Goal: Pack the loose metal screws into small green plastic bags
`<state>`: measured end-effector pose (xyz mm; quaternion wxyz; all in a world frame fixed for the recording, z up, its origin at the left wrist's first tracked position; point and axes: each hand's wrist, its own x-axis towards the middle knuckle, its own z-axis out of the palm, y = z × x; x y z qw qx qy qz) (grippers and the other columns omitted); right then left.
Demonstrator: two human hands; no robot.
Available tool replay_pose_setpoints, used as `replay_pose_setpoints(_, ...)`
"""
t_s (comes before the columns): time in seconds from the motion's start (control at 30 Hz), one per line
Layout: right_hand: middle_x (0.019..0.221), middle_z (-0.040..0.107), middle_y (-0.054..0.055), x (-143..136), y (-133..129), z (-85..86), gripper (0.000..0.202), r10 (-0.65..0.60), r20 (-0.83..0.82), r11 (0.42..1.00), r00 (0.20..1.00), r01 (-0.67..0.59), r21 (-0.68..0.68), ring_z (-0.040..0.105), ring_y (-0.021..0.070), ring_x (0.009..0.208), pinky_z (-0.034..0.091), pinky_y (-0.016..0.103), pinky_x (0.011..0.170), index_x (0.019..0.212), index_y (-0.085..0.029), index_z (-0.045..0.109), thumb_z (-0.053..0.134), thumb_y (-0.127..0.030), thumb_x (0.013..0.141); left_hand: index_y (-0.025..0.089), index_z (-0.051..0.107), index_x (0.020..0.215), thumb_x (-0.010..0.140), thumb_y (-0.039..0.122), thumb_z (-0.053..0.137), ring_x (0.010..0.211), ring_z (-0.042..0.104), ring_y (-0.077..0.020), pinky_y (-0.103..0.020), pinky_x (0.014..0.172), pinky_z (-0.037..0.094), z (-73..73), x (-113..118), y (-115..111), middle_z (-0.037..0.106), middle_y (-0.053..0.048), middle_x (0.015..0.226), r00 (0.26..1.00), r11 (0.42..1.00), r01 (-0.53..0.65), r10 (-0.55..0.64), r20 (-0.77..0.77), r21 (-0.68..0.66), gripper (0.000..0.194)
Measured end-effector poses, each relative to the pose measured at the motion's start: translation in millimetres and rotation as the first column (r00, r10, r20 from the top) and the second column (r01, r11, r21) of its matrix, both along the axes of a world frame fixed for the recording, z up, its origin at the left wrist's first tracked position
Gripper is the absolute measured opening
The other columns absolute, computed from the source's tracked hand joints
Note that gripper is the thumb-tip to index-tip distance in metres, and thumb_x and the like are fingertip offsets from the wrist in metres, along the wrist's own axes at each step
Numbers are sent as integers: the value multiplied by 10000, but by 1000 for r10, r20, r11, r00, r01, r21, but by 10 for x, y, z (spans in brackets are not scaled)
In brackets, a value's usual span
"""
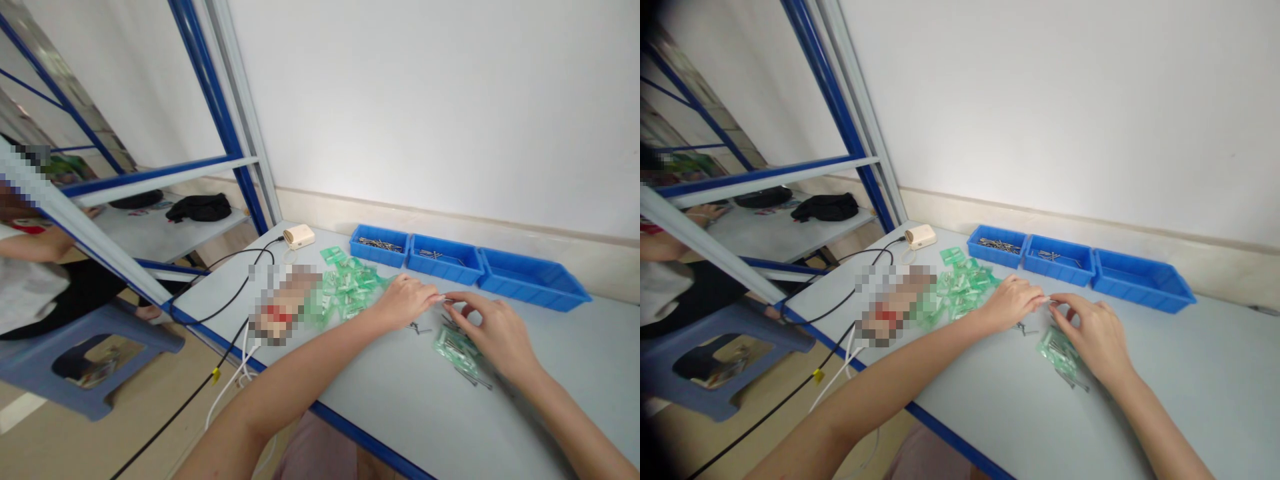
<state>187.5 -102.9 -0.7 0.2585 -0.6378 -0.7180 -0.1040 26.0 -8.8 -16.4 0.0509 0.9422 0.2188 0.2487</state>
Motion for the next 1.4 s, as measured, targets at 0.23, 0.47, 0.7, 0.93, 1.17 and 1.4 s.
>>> replay_pose_setpoints(0.23, 856, 671, 15, 25, 25, -41, 331, 43, 32, 999, 999, -43, -8, 594, 158, 689, 340, 322, 695, 965, -216, 636, 386, -433, 947, 151, 579, 986, 963, 332, 396, 832, 591, -134, -277, 829, 361, 23, -7, -20, 653, -2, 807, 997, 996, 43, -38, 63, -75, 258)
replay_pose_setpoints(0.47, 904, 675, -5, -43, 48, -66, 214, 57, -66, 996, 996, -61, -72, 601, 138, 714, 342, 330, 742, 1005, -210, 617, 445, -316, 934, 162, 630, 765, 955, 318, 415, 777, 552, -142, -295, 809, 346, 3, -24, 6, 619, -2, 723, 993, 998, -2, 9, 114, -64, 326)
replay_pose_setpoints(0.7, 985, 673, -2, -14, 431, 279, 224, -50, 2, 979, 999, 50, -196, 609, 142, 821, 376, 287, 771, 1004, -240, 655, 463, -329, 931, 165, 625, 680, 981, 304, 330, 763, 555, -156, -323, 831, 318, 41, -56, 76, 640, 12, 648, 974, 976, -50, 95, 207, -210, 443)
replay_pose_setpoints(0.93, 1198, 569, 100, 212, 810, 771, 268, -251, 80, 955, 965, 261, -139, 529, 272, 1053, 318, 380, 881, 1078, -187, 639, 472, -328, 922, 171, 623, 660, 974, 286, 331, 743, 555, -156, -328, 829, 320, 78, -89, 83, 639, 14, 637, 975, 980, -35, 77, 209, -196, 443)
replay_pose_setpoints(1.17, 915, 627, 16, 179, -418, 377, 217, -212, 97, 894, 973, 233, -384, 585, 189, 810, 354, 297, 715, 867, -231, 644, 610, -440, 821, 169, 597, 624, 976, 297, 316, 735, 555, -162, -332, 818, 331, 68, -75, 60, 629, 2, 646, 985, 988, 1, 25, 169, -152, 468)
replay_pose_setpoints(1.4, 909, 612, 28, 307, -944, -69, 144, -342, -149, 853, 928, 239, -464, 568, 180, 807, 378, 293, 703, 815, -216, 644, 540, -315, 824, 170, 596, 632, 978, 299, 321, 757, 567, -160, -332, 834, 327, 13, -38, 70, 633, -1, 658, 995, 991, -16, 29, 96, -134, 460)
